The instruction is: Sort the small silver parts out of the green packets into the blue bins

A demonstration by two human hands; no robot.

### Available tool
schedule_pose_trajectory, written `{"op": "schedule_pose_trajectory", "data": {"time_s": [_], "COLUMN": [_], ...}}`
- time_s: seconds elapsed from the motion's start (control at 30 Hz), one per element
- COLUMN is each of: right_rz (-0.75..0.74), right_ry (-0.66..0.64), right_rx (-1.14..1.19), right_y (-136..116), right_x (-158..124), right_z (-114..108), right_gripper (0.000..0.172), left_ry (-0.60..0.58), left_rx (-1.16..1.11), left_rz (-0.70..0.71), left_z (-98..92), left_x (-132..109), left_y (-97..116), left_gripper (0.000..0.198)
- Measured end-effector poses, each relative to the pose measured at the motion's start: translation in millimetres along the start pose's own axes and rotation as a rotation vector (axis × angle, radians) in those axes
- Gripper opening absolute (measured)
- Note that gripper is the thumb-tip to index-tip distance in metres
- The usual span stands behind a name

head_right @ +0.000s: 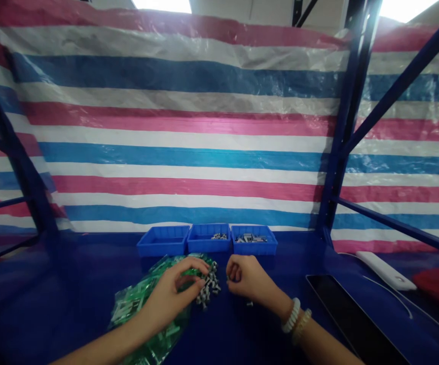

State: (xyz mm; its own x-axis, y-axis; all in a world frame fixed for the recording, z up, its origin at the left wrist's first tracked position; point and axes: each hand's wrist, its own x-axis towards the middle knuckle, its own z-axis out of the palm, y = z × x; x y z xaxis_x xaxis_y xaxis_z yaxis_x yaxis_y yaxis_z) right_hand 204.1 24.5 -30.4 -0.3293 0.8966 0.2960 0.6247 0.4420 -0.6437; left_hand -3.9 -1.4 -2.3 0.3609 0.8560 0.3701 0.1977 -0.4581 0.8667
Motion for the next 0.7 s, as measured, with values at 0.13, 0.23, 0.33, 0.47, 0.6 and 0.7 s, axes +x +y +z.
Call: {"op": "schedule_pose_trajectory", "data": {"time_s": [0.13,0.23,0.33,0.47,0.6,0.7], "right_rz": [-0.157,-0.238,-0.229,-0.214,-0.218,-0.149], "right_ry": [0.114,0.171,0.209,0.192,0.142,0.089], "right_rx": [0.357,0.520,0.561,0.591,0.603,0.733], "right_y": [-24.1,-40.8,-46.2,-43.7,-44.3,-46.2], "right_x": [-4.4,-12.1,-16.1,-15.7,-16.1,-17.0], "right_z": [5.4,9.6,13.3,15.3,14.6,15.4], "right_gripper": [0.019,0.015,0.010,0.011,0.008,0.022], "left_ry": [0.045,0.033,0.011,-0.021,-0.013,0.019], "left_rx": [-0.275,-0.514,-0.675,-0.840,-0.876,-0.806], "left_rz": [-0.204,-0.299,-0.372,-0.459,-0.482,-0.402], "left_z": [2.0,5.8,8.4,8.0,6.8,6.4], "left_x": [-0.1,-3.9,-7.4,-9.2,-8.8,-7.7], "left_y": [0.2,1.8,3.3,1.1,-1.0,-0.5], "left_gripper": [0.014,0.021,0.022,0.021,0.024,0.028]}}
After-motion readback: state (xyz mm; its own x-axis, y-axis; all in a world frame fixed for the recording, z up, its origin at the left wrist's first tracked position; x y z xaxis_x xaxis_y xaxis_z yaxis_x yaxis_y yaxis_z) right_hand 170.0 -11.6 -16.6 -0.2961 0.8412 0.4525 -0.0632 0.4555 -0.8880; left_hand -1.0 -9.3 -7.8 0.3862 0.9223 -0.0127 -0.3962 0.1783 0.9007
